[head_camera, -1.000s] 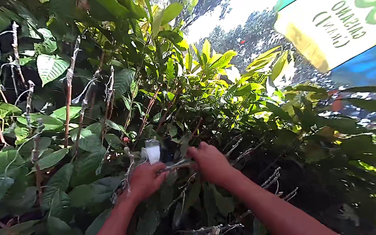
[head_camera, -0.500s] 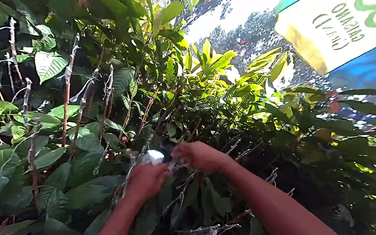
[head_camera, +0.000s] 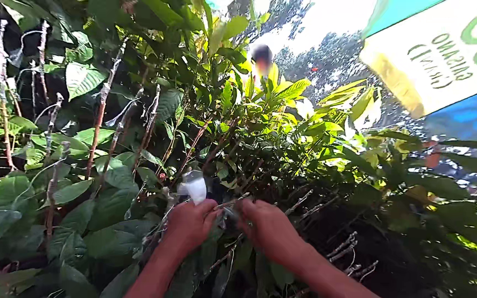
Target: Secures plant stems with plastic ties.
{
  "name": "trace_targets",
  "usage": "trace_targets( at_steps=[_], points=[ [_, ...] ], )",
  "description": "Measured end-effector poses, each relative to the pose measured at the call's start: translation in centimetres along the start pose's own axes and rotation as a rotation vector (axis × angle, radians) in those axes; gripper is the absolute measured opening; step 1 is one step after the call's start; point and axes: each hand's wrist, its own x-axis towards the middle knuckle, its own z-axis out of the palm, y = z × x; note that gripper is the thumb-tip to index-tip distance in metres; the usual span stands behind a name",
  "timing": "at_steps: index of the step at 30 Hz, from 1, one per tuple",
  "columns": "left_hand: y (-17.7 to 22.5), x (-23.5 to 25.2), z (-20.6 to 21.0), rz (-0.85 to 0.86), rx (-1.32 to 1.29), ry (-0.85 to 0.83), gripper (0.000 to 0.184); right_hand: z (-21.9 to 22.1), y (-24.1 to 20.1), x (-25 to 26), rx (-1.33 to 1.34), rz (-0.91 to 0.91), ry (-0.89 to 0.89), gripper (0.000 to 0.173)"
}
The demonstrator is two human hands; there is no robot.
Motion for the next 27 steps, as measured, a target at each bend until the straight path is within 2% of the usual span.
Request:
trace_targets(
  at_steps=[1,3,5,7,8,10,11,12,13,15,16,18,19,22,24,25,27],
  points=[
    [0.1,0.1,0.0,0.007,-0.016,0.017,0.022,0.5,-1.0,-0.5,0.042,-0.072,0.070,0.025],
    [1.0,-0.3,0.7,0.032,-0.042,-0.002,0.020,-0.9,-0.7,0.1,0.211,-0.106,0.054,0.027],
    [1.4,-0.6,0.7,0.040,-0.024,-0.004,0.022,-1.1,1.6,0.2,0.005,-0.088,0.043,0.037],
    [0.9,0.3,-0.1,0.030,-0.025,0.059,0.023,1.4,1.0,-0.7,-0.223,-0.256,0.301,0.022],
    [0.8,0.4,-0.1,0.023,-0.054,0.061,0.022,2.0,0.1,-1.3,-0.190,-0.314,0.378,0.019],
    [1.4,0.3,0.4,0.035,-0.112,0.029,0.021,0.5,-0.6,-1.4,0.119,-0.270,0.280,0.024],
    [1.8,-0.1,0.6,0.035,-0.120,-0.009,0.021,-0.4,0.1,-1.1,0.130,-0.212,0.190,0.032],
    [2.0,-0.2,0.6,0.035,-0.110,-0.030,0.021,-0.4,0.8,-0.8,-0.004,-0.177,0.186,0.037],
    [2.0,-0.1,0.5,0.045,-0.098,-0.015,0.022,0.4,1.1,-0.4,-0.178,-0.199,0.278,0.036],
    [1.9,0.0,0.9,0.090,-0.090,0.070,0.022,2.3,1.1,-0.3,-0.377,-0.240,0.467,0.022],
    [1.9,-0.1,1.1,0.111,-0.086,0.104,0.022,2.4,1.0,-0.7,-0.342,-0.195,0.442,0.019],
    [1.9,0.0,1.2,0.124,-0.095,0.138,0.022,1.0,0.8,-2.0,-0.064,-0.021,0.215,0.019],
    [1.7,0.0,1.0,0.118,-0.105,0.151,0.022,0.2,0.9,-3.0,0.074,0.003,0.139,0.021],
    [1.3,0.5,0.4,0.087,-0.137,0.147,0.024,-1.1,0.3,-5.5,0.480,-0.197,0.128,0.023],
    [1.9,0.2,1.0,0.100,-0.138,0.050,0.023,-1.8,-0.3,-5.3,0.688,-0.214,0.144,0.020],
    [2.2,0.0,1.3,0.110,-0.139,-0.006,0.022,-2.2,0.2,-4.2,0.699,-0.190,0.171,0.020],
    [2.5,-0.4,1.5,0.130,-0.143,-0.077,0.021,-2.6,2.6,-1.8,0.418,-0.082,0.131,0.036]
  ],
)
